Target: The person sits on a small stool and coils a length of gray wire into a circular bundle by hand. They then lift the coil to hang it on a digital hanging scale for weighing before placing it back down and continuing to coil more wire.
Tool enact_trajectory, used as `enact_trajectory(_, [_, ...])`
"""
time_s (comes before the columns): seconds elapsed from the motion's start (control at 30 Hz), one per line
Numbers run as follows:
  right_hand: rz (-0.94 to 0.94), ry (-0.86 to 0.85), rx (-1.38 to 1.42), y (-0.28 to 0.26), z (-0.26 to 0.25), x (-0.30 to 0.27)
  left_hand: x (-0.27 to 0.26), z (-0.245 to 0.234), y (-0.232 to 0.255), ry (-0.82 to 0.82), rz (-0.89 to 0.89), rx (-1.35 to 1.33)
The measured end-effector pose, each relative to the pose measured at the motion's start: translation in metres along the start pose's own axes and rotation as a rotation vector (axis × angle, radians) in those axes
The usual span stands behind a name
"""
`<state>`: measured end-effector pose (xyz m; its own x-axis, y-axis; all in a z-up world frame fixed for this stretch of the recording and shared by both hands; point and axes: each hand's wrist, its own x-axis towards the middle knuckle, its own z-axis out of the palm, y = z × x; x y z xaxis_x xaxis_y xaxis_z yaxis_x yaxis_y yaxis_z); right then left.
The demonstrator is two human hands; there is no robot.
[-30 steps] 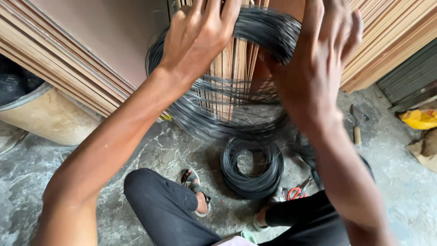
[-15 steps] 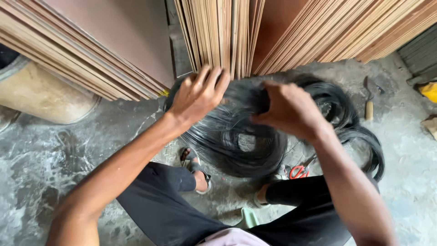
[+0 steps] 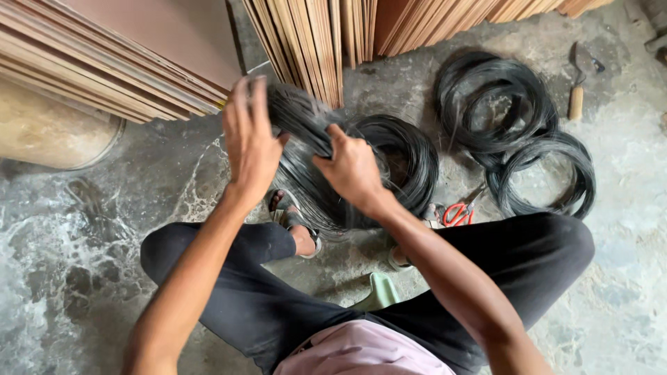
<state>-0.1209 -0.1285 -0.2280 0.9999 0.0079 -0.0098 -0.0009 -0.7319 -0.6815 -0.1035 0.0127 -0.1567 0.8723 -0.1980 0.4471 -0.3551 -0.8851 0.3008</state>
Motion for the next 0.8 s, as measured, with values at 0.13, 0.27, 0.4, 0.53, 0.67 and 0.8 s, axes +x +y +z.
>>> enact_trajectory(0.13, [0.002,0.035,-0.006,0.002,0.026,-0.009,-0.027,-0.005,-0.004,-0.047,-0.287,-0.190])
enact_trajectory(0.27, [-0.067,0.190,-0.013,-0.003,0.053,-0.018,-0.030,0.022,-0.013,-0.300,-0.774,-0.623])
enact_trajectory(0.4, [-0.050,0.196,-0.088,-0.002,0.082,-0.029,-0.016,0.051,0.010,-0.112,-0.940,-0.984])
enact_trajectory(0.53, [-0.030,0.110,0.041,-0.015,0.059,-0.046,-0.034,0.076,-0.001,-0.099,-1.004,-0.974])
enact_trajectory(0.67, [-0.095,-0.234,0.417,-0.010,0.011,-0.056,-0.036,0.057,-0.004,-0.077,-0.940,-0.982])
enact_trajectory(0.8, [0.095,0.304,0.451,0.062,0.030,-0.050,-0.043,0.030,0.000,-0.070,-0.784,-1.017])
